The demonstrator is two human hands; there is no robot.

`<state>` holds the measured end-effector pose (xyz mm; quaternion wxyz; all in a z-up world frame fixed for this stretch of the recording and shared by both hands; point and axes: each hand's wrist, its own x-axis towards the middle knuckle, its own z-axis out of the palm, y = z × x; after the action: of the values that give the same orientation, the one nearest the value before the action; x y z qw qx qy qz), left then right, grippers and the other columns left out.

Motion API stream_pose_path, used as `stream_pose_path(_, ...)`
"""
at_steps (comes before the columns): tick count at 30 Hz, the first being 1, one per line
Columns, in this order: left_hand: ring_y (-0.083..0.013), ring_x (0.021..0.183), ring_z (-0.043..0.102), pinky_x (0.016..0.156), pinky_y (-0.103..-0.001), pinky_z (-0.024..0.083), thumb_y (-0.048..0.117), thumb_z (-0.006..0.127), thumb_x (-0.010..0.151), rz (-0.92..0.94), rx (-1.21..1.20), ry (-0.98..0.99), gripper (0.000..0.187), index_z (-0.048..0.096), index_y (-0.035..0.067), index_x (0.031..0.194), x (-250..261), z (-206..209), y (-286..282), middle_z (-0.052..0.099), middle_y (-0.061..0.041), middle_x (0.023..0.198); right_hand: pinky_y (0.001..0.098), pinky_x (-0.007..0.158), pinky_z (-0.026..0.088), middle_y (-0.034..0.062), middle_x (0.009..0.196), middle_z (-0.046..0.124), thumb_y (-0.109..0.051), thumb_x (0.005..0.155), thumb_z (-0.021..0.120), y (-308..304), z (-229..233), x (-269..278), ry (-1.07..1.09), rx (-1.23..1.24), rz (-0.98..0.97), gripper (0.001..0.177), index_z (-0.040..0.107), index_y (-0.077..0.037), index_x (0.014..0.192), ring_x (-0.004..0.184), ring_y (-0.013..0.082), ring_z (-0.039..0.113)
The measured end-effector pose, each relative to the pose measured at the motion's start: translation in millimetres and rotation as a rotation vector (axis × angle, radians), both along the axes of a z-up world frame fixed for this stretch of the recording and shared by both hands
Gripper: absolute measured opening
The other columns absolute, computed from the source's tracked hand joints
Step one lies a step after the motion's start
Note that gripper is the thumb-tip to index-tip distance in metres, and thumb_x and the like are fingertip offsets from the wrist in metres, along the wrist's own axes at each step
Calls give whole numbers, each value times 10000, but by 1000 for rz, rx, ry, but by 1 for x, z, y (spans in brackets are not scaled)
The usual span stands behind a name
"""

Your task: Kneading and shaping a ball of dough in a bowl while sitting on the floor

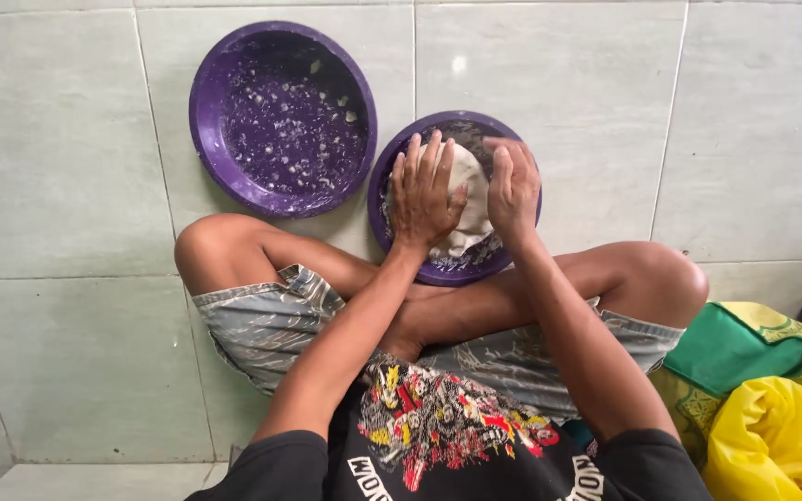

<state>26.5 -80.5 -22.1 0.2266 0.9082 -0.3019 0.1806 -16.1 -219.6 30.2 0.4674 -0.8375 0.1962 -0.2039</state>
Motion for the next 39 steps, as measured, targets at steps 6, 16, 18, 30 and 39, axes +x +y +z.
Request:
stream_pose_path(6, -247, 1161, 606, 996, -459, 442, 608, 391, 1005, 64, -9, -29, 510, 655, 214, 1192, 8, -30, -8, 634, 15, 1210, 464, 969, 495, 166, 1126, 686, -346, 1106, 375, 22, -34, -10, 192, 135, -148, 433, 732, -111, 1179, 1073, 388, 660)
stream_pose_path(16, -247, 677, 513, 604, -420, 441, 515, 409, 1020, 145, 5, -12, 432, 461, 205, 724, 36, -27, -27, 421, 12, 720, 454, 911, 530, 127, 1169, 610, -223, 1089, 400, 30, -56, -15, 40, -119, -198, 332, 658, -131, 1277, 1066, 373, 640)
stream_pose_path(18, -301, 737, 571, 636, -459, 466, 599, 395, 1039, 25, -87, 245, 519, 493, 170, 763, 35, -23, -15, 479, -19, 744, 507, 937, 494, 108, 1403, 507, -231, 1043, 501, 41, -37, -23, 141, -434, -86, 404, 552, -157, 1437, 1243, 378, 536)
stream_pose_path(30, -503, 1543, 114, 1234, -618, 161, 294, 883, 646, -434, 105, 731, 1314, 70, 30, 1644, 18, 40, 81, 124, -285, 1688, 491, 1024, 416, 89, 1451, 463, -389, 1080, 332, 40, -59, -9, 258, -542, 216, 396, 526, -297, 1413, 1338, 343, 469)
stream_pose_path(39, -644, 1477, 136, 1166, -701, 314, 185, 1020, 471, -205, 170, 217, 1559, -11, 9, 1627, -1, 39, 28, 75, -372, 1645, 413, 874, 434, -26, 1147, 608, -440, 1089, 243, 45, -56, 21, 184, -191, -161, 410, 613, -264, 1112, 1005, 271, 590)
